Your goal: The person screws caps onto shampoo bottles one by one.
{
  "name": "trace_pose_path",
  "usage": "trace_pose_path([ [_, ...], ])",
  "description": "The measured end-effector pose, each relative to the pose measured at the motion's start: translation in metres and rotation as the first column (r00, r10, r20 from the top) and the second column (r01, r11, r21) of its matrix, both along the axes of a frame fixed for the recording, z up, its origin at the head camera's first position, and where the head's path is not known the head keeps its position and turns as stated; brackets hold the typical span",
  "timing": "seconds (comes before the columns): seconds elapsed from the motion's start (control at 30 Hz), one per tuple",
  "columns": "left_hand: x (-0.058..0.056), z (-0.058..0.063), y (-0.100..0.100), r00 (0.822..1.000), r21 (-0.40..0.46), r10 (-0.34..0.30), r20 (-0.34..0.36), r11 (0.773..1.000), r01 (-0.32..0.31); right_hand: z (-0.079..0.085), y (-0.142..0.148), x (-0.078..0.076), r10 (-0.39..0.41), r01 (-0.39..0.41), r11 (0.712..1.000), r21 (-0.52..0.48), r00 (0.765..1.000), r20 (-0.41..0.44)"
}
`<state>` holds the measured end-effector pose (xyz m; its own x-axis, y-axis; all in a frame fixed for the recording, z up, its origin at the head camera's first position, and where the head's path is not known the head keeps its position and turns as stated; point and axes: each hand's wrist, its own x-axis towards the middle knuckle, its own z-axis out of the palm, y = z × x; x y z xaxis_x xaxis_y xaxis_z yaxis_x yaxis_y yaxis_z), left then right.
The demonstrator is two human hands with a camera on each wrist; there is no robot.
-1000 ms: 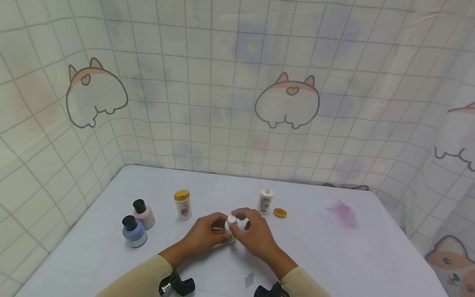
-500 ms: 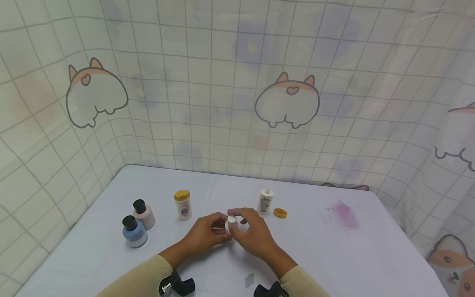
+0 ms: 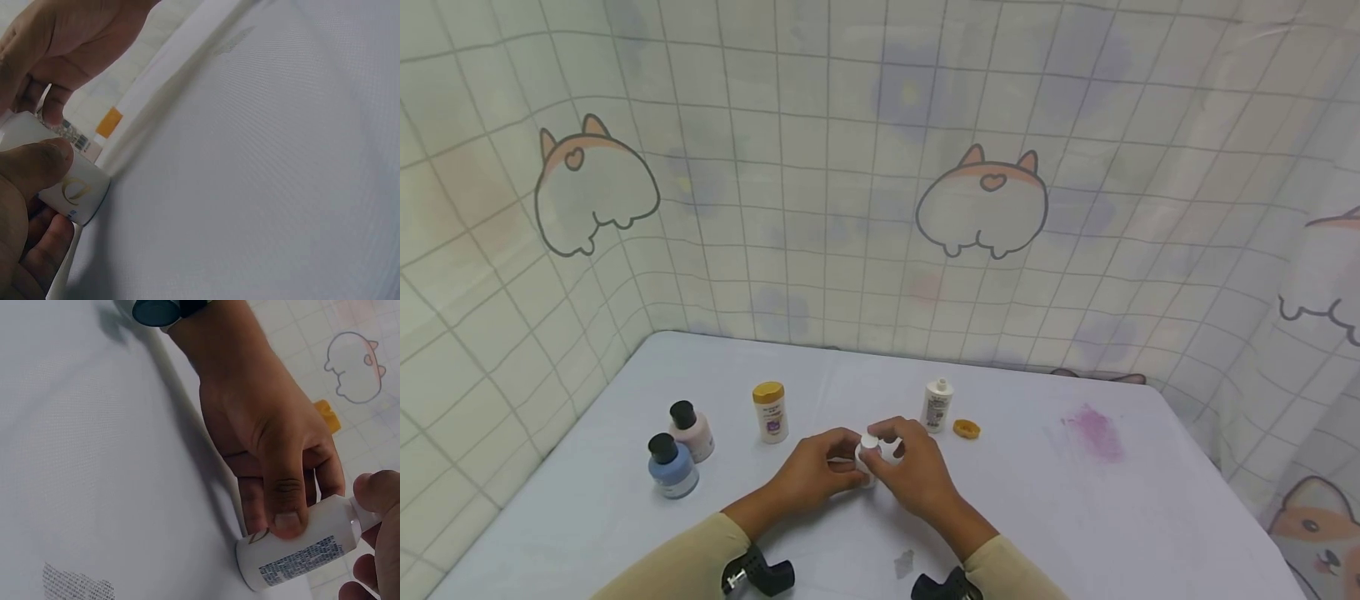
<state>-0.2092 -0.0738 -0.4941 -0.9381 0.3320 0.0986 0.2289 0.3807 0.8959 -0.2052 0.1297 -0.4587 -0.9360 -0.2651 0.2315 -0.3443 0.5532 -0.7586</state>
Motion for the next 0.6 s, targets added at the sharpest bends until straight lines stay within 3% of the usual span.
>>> trace_pose_path([
  [0.33, -0.0004, 0.0008, -0.0005, 1.0, 0.017, -0.023, -0.007, 1.0, 0.023, -0.0037, -0.003, -0.0018, -0.035, 0.038, 0.998, -0.041, 0.998, 0.057],
  [0.6, -0.0002, 0.0003, -0.0004, 1.0, 0.015, -0.018, -0.012, 1.0, 0.018, -0.0016, 0.001, -0.0003, 0.075, -0.077, 0.997, -0.031, 0.997, -0.035],
])
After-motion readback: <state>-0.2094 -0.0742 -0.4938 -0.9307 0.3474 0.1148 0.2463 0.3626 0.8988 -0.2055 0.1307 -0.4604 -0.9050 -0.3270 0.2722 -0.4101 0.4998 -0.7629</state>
